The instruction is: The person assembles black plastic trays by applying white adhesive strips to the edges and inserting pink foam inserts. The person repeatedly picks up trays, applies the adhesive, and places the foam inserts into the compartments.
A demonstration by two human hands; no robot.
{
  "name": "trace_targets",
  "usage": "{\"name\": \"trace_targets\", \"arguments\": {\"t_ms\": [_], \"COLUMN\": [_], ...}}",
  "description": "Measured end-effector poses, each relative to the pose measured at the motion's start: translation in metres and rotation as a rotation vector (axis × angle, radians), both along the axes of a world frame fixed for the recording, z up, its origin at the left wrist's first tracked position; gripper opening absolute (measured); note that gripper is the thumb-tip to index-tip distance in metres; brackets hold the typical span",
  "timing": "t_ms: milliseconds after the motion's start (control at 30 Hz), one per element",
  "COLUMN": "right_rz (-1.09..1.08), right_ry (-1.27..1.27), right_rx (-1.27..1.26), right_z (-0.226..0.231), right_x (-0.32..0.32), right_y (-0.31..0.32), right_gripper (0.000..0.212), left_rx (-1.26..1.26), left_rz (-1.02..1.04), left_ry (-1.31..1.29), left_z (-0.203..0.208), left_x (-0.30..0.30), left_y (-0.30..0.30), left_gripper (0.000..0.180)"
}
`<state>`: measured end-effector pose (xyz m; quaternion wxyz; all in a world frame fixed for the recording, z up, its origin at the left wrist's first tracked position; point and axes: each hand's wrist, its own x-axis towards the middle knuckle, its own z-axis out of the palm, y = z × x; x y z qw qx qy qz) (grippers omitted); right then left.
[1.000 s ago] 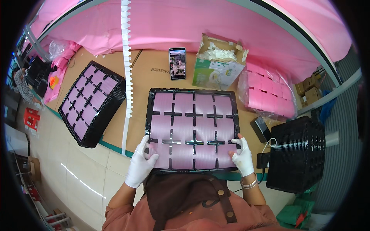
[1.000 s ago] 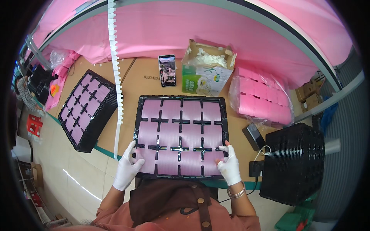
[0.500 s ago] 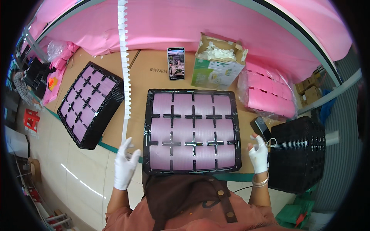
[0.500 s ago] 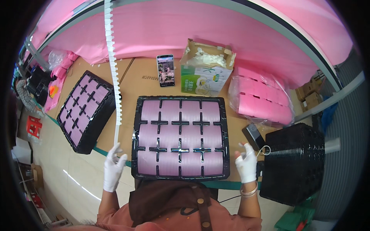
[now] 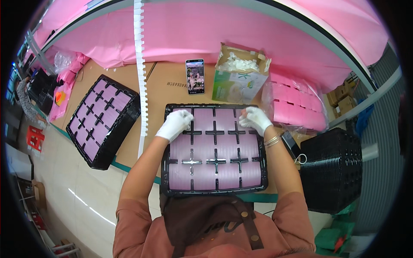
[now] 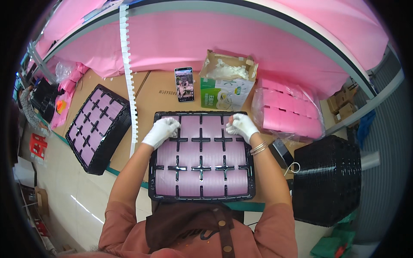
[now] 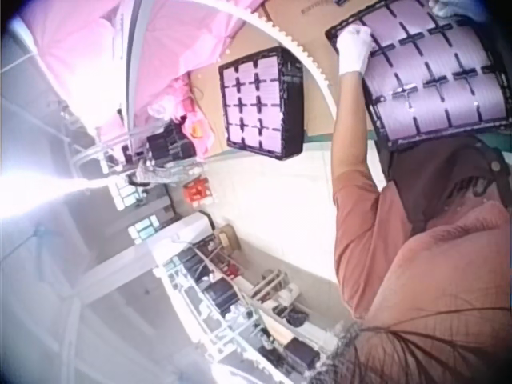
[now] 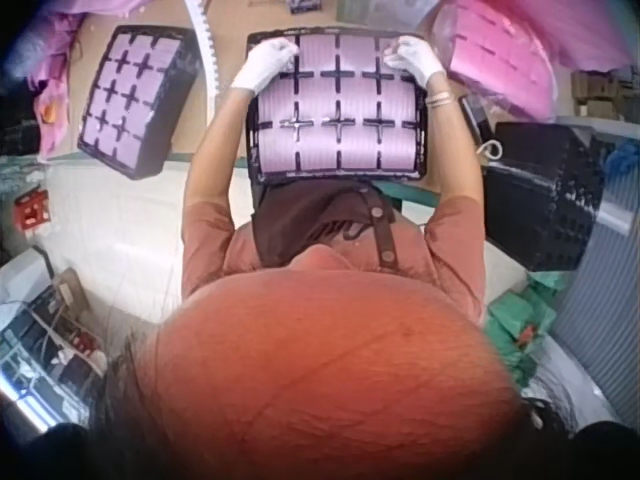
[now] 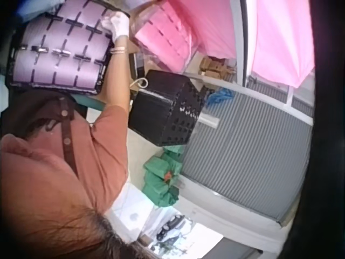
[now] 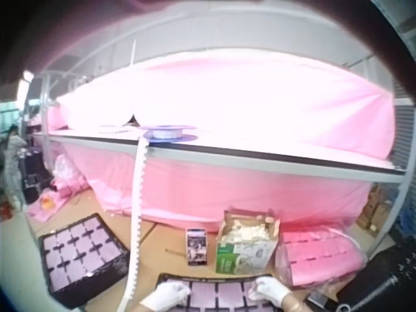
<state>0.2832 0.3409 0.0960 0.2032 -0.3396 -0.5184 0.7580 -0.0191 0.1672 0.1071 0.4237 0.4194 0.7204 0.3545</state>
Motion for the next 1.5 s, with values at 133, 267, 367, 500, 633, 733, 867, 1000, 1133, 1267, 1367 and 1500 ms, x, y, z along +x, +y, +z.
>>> {"name": "trace_targets", "arguments": {"t_ms": [133,267,367,500,633,733,867,1000,1133,1267,1367,1500], "right_rz": [-0.194,-0.257,-0.171,0.137,0.127,0.187,0.331,0.706,0.429,0.464,0.521,-0.423], "right_ry": [-0.116,-0.386,-0.087,-0.167,-0.238,-0.342,-0.651,-0.913,-0.528,-0.438,-0.476,-0.947], "right_rx": [0.138,0.841,0.378,-0.003,-0.051,0.023,0.095,0.572,0.531,0.434,0.744,1.019], "right_z": [-0.005,0.011,0.035,0.044,0.026,0.023,0.042,0.069,0.066,0.024,0.045,0.033], "right_x": [0.000,0.017,0.043,0.052,0.062,0.070,0.069,0.063,0.033,0.009,0.048,0.101], "right_y": [0.022,-0.005,-0.069,-0.126,-0.135,-0.149,-0.160,-0.162,-0.181,-0.198,-0.192,-0.172], "right_gripper": [0.019,0.027,0.022,0.020,0.024,0.026,0.028,0.026,0.027,0.029,0.024,0.030], "left_rx": [-0.051,0.138,0.240,0.133,0.255,0.332,0.251,0.030,0.276,0.411,0.292,0.365], "left_rz": [0.062,0.147,0.054,-0.250,-0.406,-0.615,-0.667,-0.846,-0.709,-0.767,-0.860,0.196], "left_ry": [0.158,0.288,0.249,0.347,0.862,1.084,0.991,0.788,0.532,0.768,0.641,0.675], "left_z": [0.018,0.014,0.019,0.041,0.025,0.028,0.032,0.053,0.055,0.039,0.052,0.042], "left_x": [0.007,-0.013,0.004,0.042,0.058,0.067,0.071,0.062,0.076,0.117,0.103,0.075], "left_y": [0.003,-0.023,-0.063,-0.102,-0.126,-0.150,-0.174,-0.183,-0.159,-0.141,-0.172,-0.196], "left_gripper": [0.025,0.029,0.025,0.022,0.012,0.015,0.017,0.014,0.021,0.024,0.020,0.023]}}
